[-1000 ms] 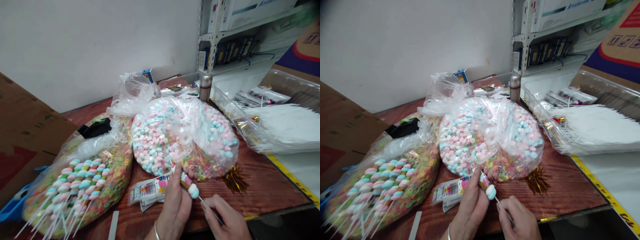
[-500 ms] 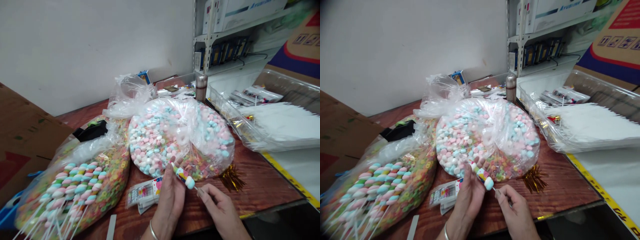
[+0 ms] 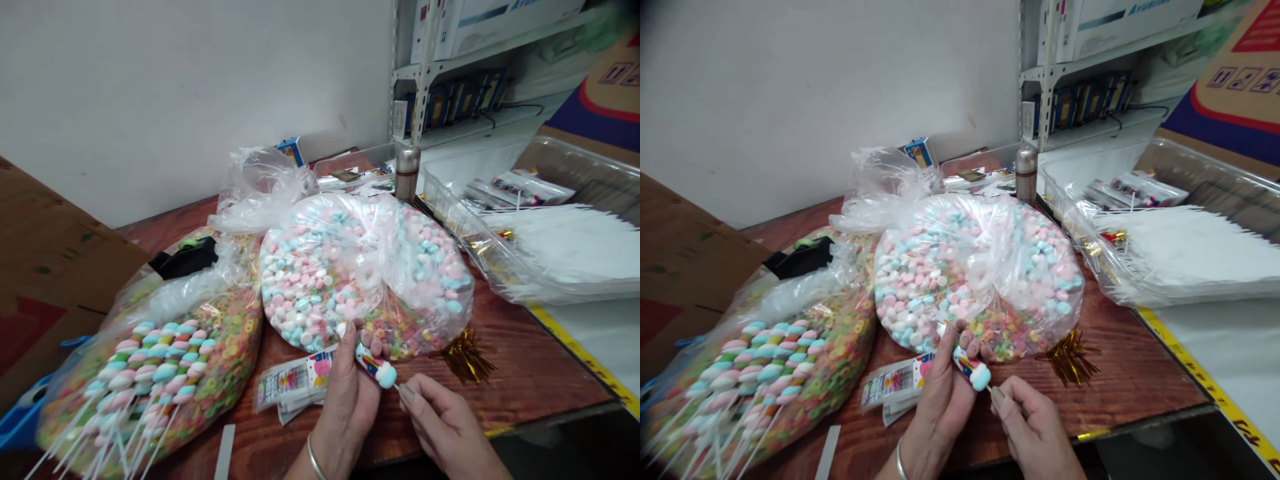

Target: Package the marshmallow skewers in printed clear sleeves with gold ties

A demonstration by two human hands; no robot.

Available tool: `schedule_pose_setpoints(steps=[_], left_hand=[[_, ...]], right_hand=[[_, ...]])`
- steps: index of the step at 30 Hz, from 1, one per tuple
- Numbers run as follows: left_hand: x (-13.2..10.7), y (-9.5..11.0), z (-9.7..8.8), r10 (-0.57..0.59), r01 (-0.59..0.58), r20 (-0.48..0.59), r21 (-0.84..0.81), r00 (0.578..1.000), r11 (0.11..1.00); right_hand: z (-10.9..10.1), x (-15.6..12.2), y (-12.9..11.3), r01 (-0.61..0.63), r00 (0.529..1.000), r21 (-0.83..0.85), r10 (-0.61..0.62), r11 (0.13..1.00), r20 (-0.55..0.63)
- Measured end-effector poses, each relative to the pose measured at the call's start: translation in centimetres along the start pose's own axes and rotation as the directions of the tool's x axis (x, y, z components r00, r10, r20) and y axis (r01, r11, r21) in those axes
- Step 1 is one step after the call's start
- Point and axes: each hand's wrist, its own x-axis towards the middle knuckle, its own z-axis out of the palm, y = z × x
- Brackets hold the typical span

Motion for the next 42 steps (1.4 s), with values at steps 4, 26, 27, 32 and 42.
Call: schedule_pose_setpoints(steps=[4,26,27,32,42], left_hand=[[-0.1,-0.1,0.0,-0.037,0.038,0.022,-0.02,0.999,0.999],[-0.1,0.2,0.8,0.024,-0.024,0.027,0.002,0.999,1.0],[-0.1,0.2,0.8,0.022,-0.022,0.021,0.004,1.0,1.0],[-0.1,0.1,0.8,-0.011,0.012,-0.062,0.024,0.998,1.0],[0.0,0.0,0.6,-0.013,0.016,-0.101,0.023,0.995,1.0]], right_hand=[[0.4,-0.1,-0.4,-0.227,0.973,0.298,0.204,0.927,0.106],[0.3,-0.4,-0.2,-0.338,0.91,0.326,0.218,0.883,0.354],[0.2,-0.3,-0.2,-0.25,0.939,0.243,0.173,0.937,0.297],[-0.6,0.1,0.7,0.417,0.866,-0.627,-0.497,0.658,0.054],[-0.8,0.4,0.9,0.482,0.701,-0.8,-0.705,0.357,0.108]])
